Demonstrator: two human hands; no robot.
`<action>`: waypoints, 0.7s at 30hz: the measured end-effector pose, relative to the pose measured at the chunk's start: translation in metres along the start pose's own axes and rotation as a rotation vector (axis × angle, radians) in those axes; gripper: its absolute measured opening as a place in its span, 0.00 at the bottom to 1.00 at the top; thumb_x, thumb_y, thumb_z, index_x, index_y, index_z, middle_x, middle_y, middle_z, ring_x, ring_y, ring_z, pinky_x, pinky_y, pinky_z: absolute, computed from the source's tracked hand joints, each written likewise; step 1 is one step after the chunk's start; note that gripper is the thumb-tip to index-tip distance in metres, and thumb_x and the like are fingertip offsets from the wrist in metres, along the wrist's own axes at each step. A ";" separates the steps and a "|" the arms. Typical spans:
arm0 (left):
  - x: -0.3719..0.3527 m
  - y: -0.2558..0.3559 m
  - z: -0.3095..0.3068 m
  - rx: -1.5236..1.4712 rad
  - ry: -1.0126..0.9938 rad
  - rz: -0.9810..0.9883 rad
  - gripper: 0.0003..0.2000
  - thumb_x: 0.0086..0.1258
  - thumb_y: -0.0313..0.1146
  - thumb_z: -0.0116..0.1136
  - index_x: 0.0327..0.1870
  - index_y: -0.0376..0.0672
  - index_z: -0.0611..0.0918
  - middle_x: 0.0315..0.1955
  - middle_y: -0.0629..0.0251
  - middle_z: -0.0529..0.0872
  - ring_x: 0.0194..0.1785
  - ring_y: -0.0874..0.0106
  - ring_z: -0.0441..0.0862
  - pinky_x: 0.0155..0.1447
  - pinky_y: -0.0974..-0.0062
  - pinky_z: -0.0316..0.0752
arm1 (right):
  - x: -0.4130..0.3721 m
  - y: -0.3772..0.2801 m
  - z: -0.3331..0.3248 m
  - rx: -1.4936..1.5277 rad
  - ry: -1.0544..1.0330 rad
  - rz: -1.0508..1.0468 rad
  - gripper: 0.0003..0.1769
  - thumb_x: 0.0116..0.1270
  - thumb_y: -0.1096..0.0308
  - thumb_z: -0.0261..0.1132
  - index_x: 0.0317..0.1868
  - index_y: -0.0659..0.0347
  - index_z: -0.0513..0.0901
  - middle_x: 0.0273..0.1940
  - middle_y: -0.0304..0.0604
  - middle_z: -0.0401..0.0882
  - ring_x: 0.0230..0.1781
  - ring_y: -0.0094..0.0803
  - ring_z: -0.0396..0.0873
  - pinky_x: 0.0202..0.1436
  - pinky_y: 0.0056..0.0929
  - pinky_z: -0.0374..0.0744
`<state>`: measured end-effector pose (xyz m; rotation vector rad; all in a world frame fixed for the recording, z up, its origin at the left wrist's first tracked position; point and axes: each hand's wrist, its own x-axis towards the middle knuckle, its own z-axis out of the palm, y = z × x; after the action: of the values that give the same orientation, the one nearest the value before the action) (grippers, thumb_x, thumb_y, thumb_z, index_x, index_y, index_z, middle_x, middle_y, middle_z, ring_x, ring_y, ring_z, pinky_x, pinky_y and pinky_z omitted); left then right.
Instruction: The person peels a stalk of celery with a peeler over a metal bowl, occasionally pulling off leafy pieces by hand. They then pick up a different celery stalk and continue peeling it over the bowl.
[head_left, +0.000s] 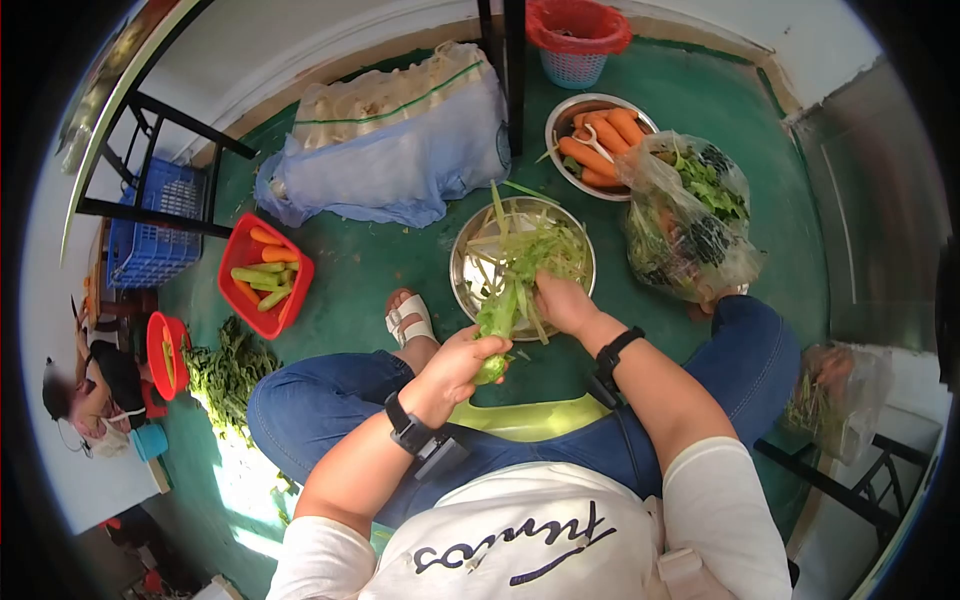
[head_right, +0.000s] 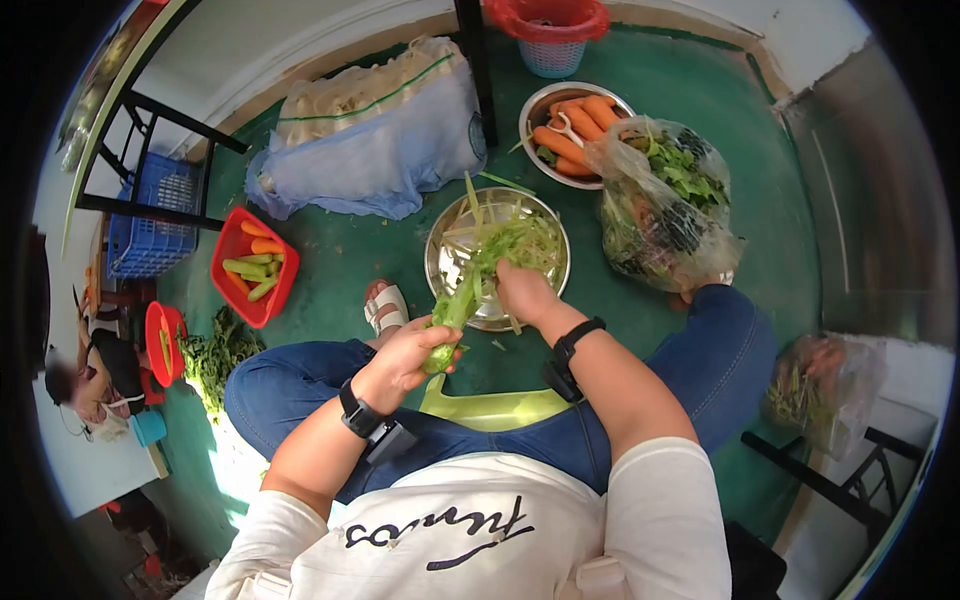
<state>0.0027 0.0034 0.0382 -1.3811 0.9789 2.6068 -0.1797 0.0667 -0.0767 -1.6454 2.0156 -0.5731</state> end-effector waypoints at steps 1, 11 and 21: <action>-0.002 0.000 0.001 -0.010 -0.012 -0.004 0.10 0.57 0.27 0.54 0.39 0.37 0.70 0.28 0.64 0.74 0.26 0.73 0.74 0.25 0.77 0.70 | 0.000 0.007 0.002 0.003 0.004 0.013 0.10 0.55 0.70 0.55 0.34 0.66 0.65 0.23 0.56 0.74 0.27 0.52 0.74 0.31 0.45 0.72; -0.010 0.008 0.000 -0.046 0.001 -0.079 0.10 0.58 0.27 0.54 0.38 0.35 0.71 0.28 0.63 0.73 0.27 0.71 0.73 0.24 0.77 0.67 | 0.004 0.044 0.023 0.017 0.009 0.162 0.08 0.56 0.71 0.52 0.34 0.67 0.67 0.25 0.58 0.75 0.28 0.52 0.75 0.34 0.45 0.73; -0.012 0.009 -0.016 -0.070 0.001 -0.183 0.10 0.59 0.28 0.53 0.41 0.38 0.70 0.29 0.65 0.73 0.27 0.71 0.73 0.23 0.76 0.70 | 0.002 0.084 0.045 -0.003 -0.105 0.429 0.10 0.57 0.69 0.53 0.36 0.67 0.69 0.30 0.58 0.77 0.33 0.50 0.76 0.38 0.42 0.75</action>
<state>0.0188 -0.0098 0.0453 -1.4133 0.7296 2.5276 -0.2188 0.0800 -0.1625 -1.1612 2.1974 -0.3193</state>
